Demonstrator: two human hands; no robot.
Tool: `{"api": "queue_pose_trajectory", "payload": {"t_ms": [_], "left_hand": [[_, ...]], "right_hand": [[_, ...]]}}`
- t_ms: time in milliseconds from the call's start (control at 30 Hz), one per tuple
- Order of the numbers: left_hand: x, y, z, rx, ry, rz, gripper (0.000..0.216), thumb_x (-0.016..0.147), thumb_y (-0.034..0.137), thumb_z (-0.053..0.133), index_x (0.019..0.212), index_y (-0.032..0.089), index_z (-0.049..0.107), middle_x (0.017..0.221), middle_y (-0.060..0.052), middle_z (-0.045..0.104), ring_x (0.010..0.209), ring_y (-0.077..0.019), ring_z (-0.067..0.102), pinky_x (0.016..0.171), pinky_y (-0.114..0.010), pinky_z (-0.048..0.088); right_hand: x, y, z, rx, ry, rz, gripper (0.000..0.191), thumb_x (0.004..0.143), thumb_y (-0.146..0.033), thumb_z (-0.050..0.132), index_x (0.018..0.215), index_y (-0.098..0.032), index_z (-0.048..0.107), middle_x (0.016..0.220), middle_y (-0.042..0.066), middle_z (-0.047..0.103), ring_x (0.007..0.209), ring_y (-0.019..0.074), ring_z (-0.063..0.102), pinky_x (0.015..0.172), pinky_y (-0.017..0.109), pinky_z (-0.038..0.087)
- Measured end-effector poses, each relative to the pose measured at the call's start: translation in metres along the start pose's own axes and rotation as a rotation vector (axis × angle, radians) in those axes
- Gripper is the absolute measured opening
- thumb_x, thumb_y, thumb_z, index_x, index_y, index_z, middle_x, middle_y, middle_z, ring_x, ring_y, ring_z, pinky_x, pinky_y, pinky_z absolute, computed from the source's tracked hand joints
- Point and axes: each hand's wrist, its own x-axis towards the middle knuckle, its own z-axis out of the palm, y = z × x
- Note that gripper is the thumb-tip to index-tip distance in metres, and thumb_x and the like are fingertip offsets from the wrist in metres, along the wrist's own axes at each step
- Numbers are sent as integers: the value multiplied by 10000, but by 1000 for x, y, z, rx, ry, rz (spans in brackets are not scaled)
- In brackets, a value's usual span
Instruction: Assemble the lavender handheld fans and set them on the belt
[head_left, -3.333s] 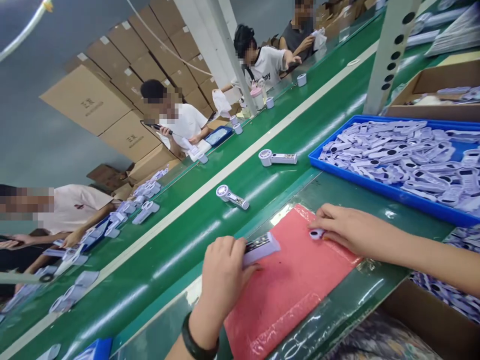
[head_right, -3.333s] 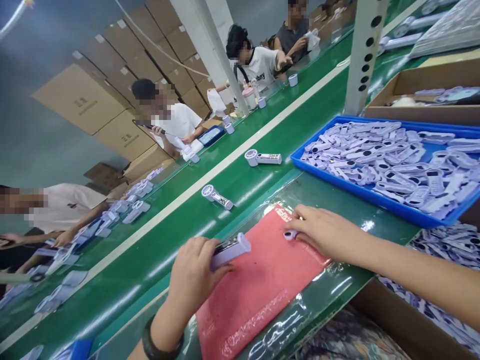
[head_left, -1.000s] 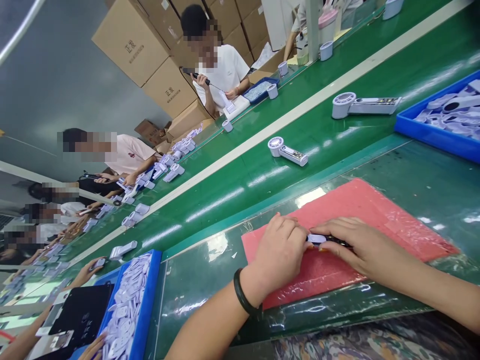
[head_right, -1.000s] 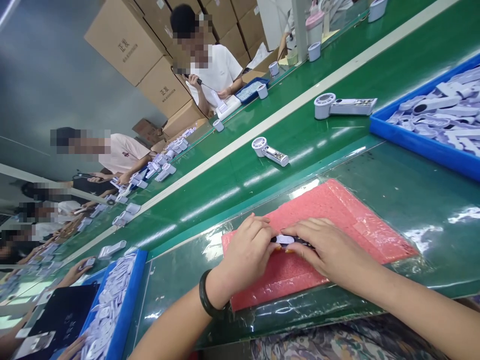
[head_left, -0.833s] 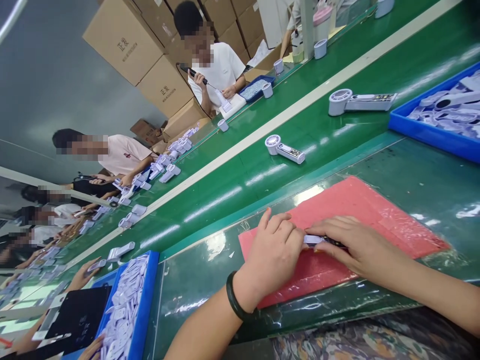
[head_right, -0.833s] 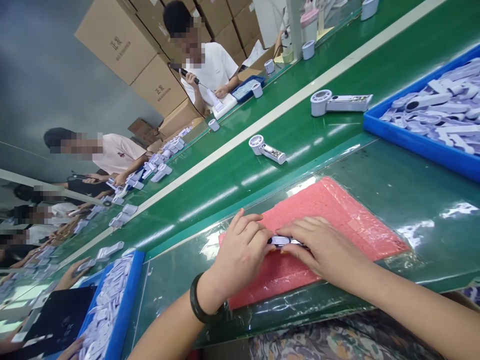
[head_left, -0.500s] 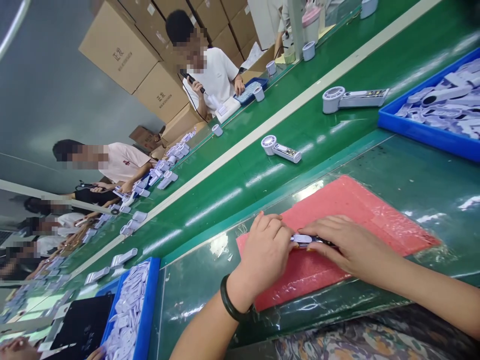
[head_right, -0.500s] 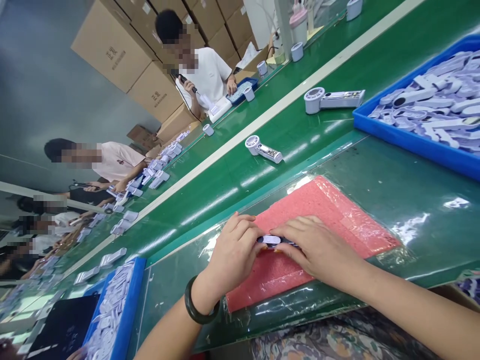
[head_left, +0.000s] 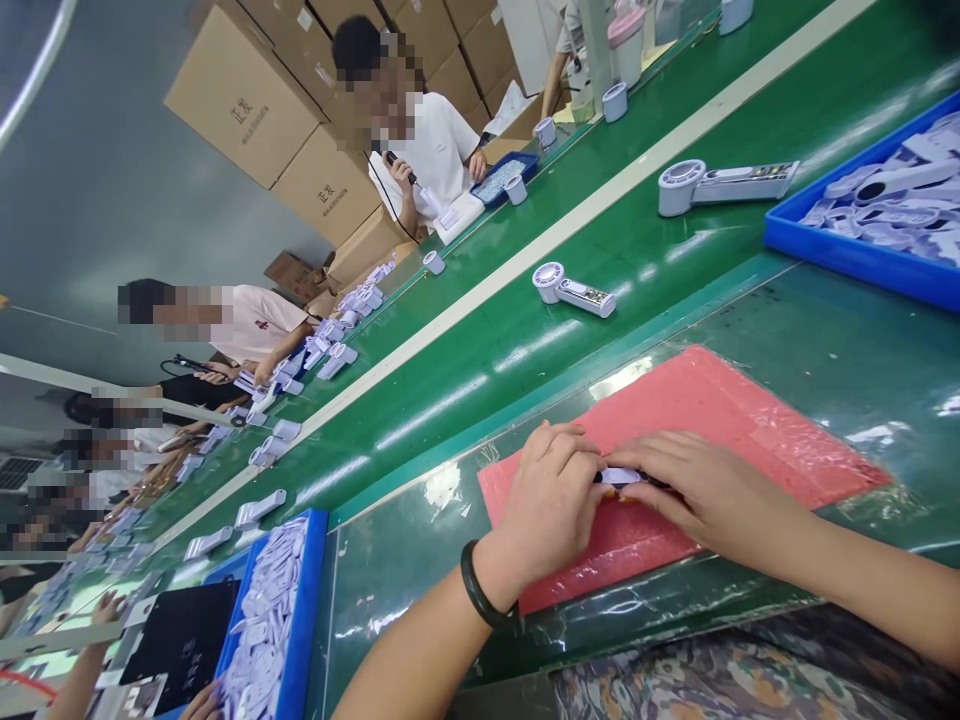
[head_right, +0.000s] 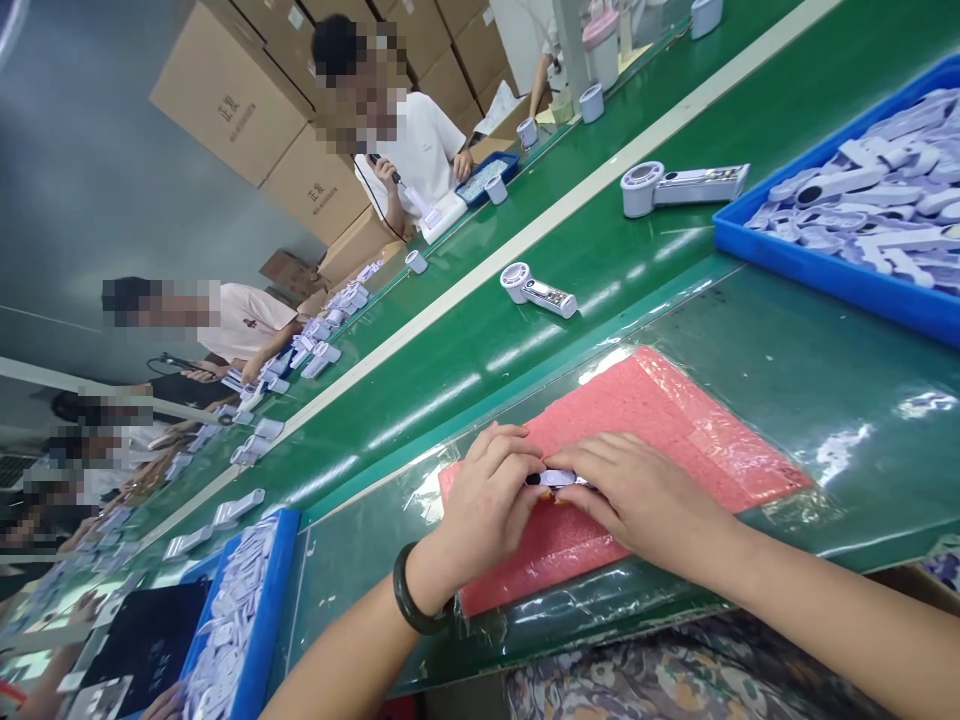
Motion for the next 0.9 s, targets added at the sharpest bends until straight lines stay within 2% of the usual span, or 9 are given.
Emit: {"api": "queue_pose_trajectory", "payload": {"t_ms": [67, 167, 400, 533, 633, 733, 900], "left_hand": [[-2, 1, 1, -14, 20, -35, 114, 1004, 237, 494, 1069, 179, 567, 1104, -84, 630, 1227, -273, 512, 1139, -583, 358], [-5, 3, -4, -18, -6, -60, 109, 1015, 259, 503, 1069, 189, 567, 1099, -75, 636, 1244, -263, 509, 1160, -591, 324], [1, 8, -19, 251, -107, 2, 121, 1031, 221, 475, 1087, 166, 567, 1104, -74, 634, 1300, -281, 458, 1189, -636, 257], [8, 3, -14, 91, -86, -30, 141, 1028, 248, 466, 1065, 168, 576, 1068, -73, 629, 1235, -274, 494, 1177, -600, 275], [10, -5, -11, -90, -82, -38, 216, 1036, 368, 480, 1025, 182, 590, 1062, -69, 633, 1136, -248, 551, 1147, -549, 315], [11, -11, -12, -197, -80, -30, 309, 1023, 472, 509, 995, 181, 609, 1051, -78, 640, 1069, -236, 574, 1046, -470, 412], [10, -12, -14, -257, -69, -32, 230, 992, 407, 604, 1004, 178, 621, 1022, -65, 656, 1036, -223, 577, 953, -401, 453]], "right_hand": [[0, 0, 0, -11, 5, -3, 242, 1151, -393, 355, 1216, -256, 544, 1147, 27, 617, 1026, 274, 573, 846, 455, 446], [-1, -2, 0, -38, 14, -45, 245, 1159, -385, 348, 1234, -250, 538, 1153, 35, 615, 1027, 275, 572, 876, 467, 422], [0, -4, 0, -52, 32, -3, 206, 1132, -325, 366, 1205, -257, 547, 1117, 5, 624, 1004, 258, 585, 849, 456, 417], [2, -3, -1, -11, 16, 17, 220, 1123, -322, 360, 1173, -250, 562, 1091, 11, 625, 986, 257, 585, 831, 453, 414], [2, -2, -1, 12, 13, 5, 204, 1116, -322, 383, 1166, -250, 566, 1096, 11, 621, 992, 259, 583, 836, 447, 417], [2, -2, 1, 9, 37, -23, 189, 1110, -302, 393, 1178, -250, 561, 1108, 16, 619, 996, 266, 586, 840, 443, 425], [3, -6, 3, -18, 88, -77, 163, 1124, -250, 374, 1160, -223, 531, 1107, 20, 619, 1011, 245, 579, 947, 468, 386]]}}
